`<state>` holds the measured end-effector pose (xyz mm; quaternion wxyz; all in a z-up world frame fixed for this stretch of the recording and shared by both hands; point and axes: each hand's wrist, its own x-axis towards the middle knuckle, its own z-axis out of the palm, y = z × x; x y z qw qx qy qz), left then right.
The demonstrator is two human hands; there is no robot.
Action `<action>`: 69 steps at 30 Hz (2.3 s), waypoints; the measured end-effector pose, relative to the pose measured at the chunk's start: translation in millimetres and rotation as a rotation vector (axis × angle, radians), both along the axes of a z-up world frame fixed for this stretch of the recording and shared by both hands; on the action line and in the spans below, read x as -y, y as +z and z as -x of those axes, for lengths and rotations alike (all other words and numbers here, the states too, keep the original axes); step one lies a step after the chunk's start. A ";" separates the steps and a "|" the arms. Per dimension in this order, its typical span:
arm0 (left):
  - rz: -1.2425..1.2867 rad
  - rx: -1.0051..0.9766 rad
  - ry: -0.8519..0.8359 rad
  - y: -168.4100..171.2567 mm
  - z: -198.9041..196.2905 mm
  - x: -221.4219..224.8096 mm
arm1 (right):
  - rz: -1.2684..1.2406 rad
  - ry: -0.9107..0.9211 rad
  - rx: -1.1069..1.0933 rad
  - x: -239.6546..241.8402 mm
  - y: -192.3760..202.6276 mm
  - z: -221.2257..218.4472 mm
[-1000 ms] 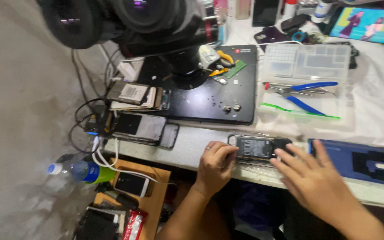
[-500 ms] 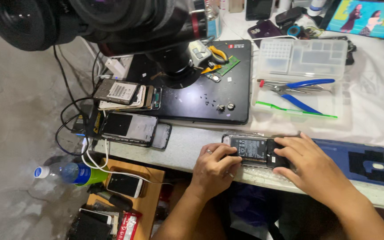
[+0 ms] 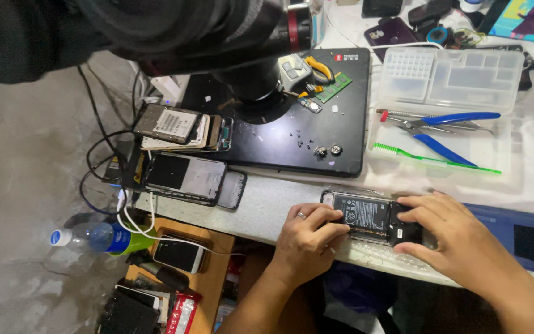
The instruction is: The person works on a disassembled smartphone, using a screwdriver to remove and place screws, and a metal prying tool to separate internal components. The person handles the phone body, battery, and small screws while working at a cluttered electronics repair bench.
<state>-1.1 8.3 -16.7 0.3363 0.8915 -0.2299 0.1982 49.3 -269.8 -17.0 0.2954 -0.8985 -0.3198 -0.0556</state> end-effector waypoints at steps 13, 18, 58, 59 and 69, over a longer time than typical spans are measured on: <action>-0.035 -0.014 0.018 0.6 -0.9 0.0 | 0.106 -0.048 0.025 -13.6 13.1 7.3; -0.034 -0.009 0.020 1.3 -1.1 0.5 | 0.123 -0.021 0.053 -11.2 12.4 4.4; 0.405 -0.120 0.002 -14.6 4.3 -19.9 | 0.271 -0.333 0.211 -18.5 -28.4 46.4; 0.282 -0.065 -0.013 -11.5 5.4 -17.7 | 0.282 -0.337 0.204 -18.5 -27.1 46.0; 0.339 -0.065 0.082 -3.7 9.5 -15.1 | 0.425 -0.296 0.326 -36.9 0.3 53.9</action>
